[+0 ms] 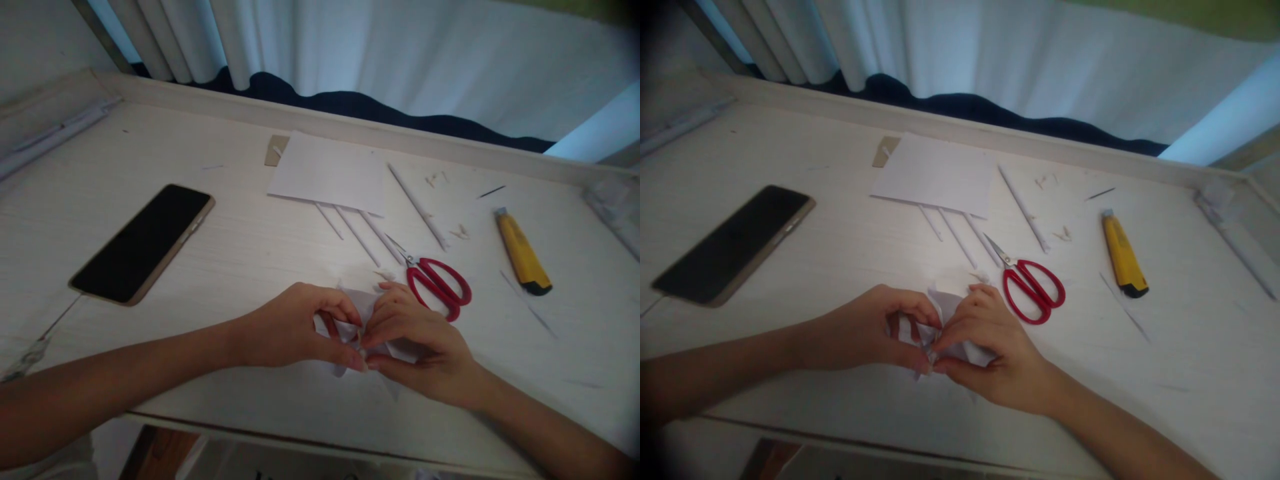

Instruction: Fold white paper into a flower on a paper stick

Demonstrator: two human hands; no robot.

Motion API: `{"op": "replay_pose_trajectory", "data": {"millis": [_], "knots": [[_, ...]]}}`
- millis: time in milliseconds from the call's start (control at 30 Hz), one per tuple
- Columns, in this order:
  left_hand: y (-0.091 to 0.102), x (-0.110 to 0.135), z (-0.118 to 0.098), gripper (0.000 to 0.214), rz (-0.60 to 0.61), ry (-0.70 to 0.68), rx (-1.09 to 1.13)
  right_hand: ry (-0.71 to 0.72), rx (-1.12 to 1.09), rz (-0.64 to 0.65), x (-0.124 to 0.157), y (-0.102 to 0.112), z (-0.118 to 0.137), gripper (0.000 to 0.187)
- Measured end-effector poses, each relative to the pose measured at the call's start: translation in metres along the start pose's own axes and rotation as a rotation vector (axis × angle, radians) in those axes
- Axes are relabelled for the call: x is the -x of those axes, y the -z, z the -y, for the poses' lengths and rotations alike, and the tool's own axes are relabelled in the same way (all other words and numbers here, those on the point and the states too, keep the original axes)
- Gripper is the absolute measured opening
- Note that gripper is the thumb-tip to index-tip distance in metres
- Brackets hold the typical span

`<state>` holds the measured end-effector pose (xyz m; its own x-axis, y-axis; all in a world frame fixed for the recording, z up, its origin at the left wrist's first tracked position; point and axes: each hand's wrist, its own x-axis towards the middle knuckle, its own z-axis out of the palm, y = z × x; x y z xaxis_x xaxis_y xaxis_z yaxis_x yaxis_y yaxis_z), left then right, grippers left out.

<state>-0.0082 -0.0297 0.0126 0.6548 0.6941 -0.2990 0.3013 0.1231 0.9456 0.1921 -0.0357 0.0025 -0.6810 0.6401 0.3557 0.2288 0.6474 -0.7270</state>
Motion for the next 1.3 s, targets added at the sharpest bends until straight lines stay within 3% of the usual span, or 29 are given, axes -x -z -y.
{"op": "replay_pose_trajectory", "data": {"millis": [833, 1100, 1300], "knots": [[-0.0013, 0.0020, 0.0023, 0.032, -0.019, -0.074, -0.050, -0.014, 0.002, -0.017, 0.0007, 0.0000, 0.0033, 0.011], [-0.0011, 0.0045, -0.0076, 0.036, -0.032, -0.043, -0.113, -0.022, -0.004, -0.015, 0.0006, -0.0007, 0.0036, 0.012], [-0.0034, 0.0031, 0.0000, 0.033, -0.062, -0.124, -0.104, -0.019, 0.021, -0.027, 0.0014, -0.0007, 0.0026, 0.014]]}}
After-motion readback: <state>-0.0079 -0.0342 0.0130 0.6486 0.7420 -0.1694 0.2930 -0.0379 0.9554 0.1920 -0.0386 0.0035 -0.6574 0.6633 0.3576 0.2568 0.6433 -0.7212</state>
